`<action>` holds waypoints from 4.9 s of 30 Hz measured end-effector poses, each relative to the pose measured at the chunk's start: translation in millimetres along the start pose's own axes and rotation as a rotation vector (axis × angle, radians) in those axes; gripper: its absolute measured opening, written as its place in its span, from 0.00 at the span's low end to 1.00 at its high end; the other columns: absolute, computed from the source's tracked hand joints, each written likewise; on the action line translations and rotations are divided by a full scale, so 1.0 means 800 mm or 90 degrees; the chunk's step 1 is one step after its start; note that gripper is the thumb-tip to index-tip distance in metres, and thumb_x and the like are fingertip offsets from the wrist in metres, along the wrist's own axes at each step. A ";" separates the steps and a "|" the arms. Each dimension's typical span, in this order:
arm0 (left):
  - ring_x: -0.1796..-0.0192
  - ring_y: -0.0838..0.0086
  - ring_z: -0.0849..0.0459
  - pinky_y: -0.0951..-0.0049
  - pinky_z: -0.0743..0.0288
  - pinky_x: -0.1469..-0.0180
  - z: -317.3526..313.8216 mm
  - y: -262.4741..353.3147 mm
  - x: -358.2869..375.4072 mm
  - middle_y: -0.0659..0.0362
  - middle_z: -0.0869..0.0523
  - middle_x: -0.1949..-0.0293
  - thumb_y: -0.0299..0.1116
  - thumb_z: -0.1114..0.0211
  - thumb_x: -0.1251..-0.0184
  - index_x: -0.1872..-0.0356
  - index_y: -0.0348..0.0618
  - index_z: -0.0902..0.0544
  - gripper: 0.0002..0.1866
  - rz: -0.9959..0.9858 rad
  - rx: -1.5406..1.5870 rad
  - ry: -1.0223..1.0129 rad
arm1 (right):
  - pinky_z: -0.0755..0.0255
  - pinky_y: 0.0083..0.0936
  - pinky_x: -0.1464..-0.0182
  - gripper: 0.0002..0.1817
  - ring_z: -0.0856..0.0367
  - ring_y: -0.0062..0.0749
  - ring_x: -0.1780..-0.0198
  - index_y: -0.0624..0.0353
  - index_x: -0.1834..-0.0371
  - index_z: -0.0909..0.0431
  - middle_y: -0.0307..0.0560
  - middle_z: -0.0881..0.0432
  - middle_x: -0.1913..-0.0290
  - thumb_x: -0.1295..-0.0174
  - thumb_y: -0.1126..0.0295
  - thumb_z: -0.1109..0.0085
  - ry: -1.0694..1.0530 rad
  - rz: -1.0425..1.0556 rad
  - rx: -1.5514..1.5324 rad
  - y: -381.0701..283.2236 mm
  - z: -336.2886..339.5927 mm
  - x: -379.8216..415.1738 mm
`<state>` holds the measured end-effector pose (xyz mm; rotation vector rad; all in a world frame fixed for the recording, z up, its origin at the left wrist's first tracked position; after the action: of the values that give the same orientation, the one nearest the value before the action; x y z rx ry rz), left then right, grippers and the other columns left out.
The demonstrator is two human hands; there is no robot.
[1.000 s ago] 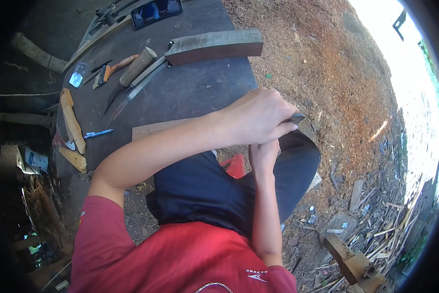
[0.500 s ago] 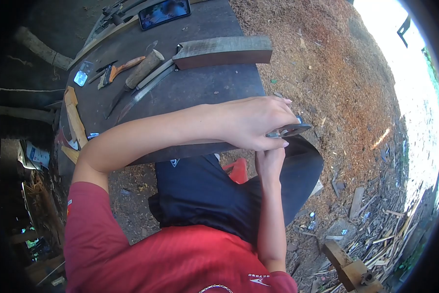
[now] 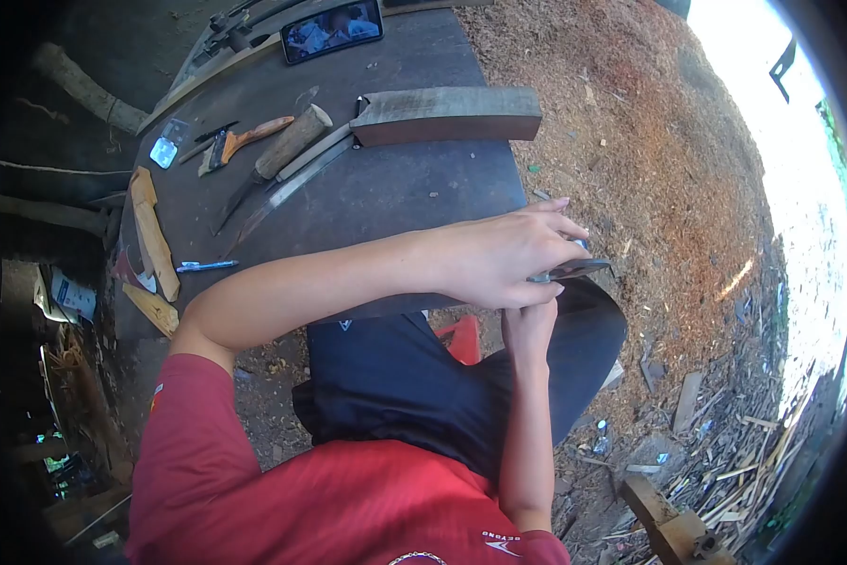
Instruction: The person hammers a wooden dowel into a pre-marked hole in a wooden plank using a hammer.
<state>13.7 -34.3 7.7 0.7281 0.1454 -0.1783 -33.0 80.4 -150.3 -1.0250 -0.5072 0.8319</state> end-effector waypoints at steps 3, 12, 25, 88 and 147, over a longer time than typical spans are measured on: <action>0.23 0.43 0.26 0.45 0.49 0.12 -0.001 0.001 -0.002 0.28 0.19 0.36 0.33 0.32 0.30 0.36 0.22 0.20 0.27 0.000 0.005 0.003 | 0.25 0.43 0.35 0.24 0.17 0.54 0.36 0.76 0.32 0.26 0.67 0.17 0.39 0.24 0.68 0.42 -0.001 -0.019 -0.006 -0.003 0.001 -0.001; 0.24 0.49 0.24 0.48 0.41 0.15 0.024 0.035 0.060 0.42 0.18 0.32 0.44 0.25 0.31 0.32 0.31 0.21 0.33 0.037 -0.138 0.134 | 0.20 0.39 0.45 0.19 0.09 0.52 0.47 0.71 0.41 0.19 0.62 0.10 0.52 0.25 0.65 0.38 0.059 0.005 -0.052 -0.010 0.004 0.003; 0.56 0.60 0.21 0.60 0.23 0.52 0.045 0.074 0.186 0.53 0.21 0.56 0.64 0.20 0.45 0.52 0.36 0.19 0.39 0.280 -0.491 0.250 | 0.18 0.37 0.47 0.16 0.08 0.46 0.52 0.69 0.41 0.19 0.60 0.10 0.53 0.26 0.72 0.37 0.052 -0.014 0.010 -0.003 0.000 0.005; 0.18 0.59 0.28 0.59 0.34 0.17 0.003 0.063 0.159 0.48 0.27 0.20 0.34 0.38 0.29 0.23 0.34 0.27 0.33 0.309 -0.577 0.145 | 0.25 0.27 0.52 0.15 0.18 0.29 0.58 0.63 0.58 0.18 0.44 0.17 0.60 0.40 0.70 0.19 0.069 0.257 0.061 -0.170 0.115 -0.031; 0.74 0.53 0.10 0.54 0.14 0.67 -0.018 0.009 -0.043 0.49 0.14 0.81 0.39 0.37 0.22 0.78 0.36 0.12 0.22 0.076 -0.138 0.137 | 0.30 0.42 0.26 0.36 0.24 0.43 0.26 0.63 0.21 0.33 0.55 0.24 0.26 0.22 0.49 0.40 0.184 0.076 -0.261 0.128 -0.093 0.053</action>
<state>-19.4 -15.4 8.7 0.5373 0.3206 0.0298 8.7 101.4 -275.0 -1.5397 -0.3782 0.6813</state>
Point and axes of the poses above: each hand's wrist, its own x-axis away from the middle knuckle, its own z-axis out of the back of the hand, y = z × x, the point moved 5 cm from there along -x, towards the middle knuckle
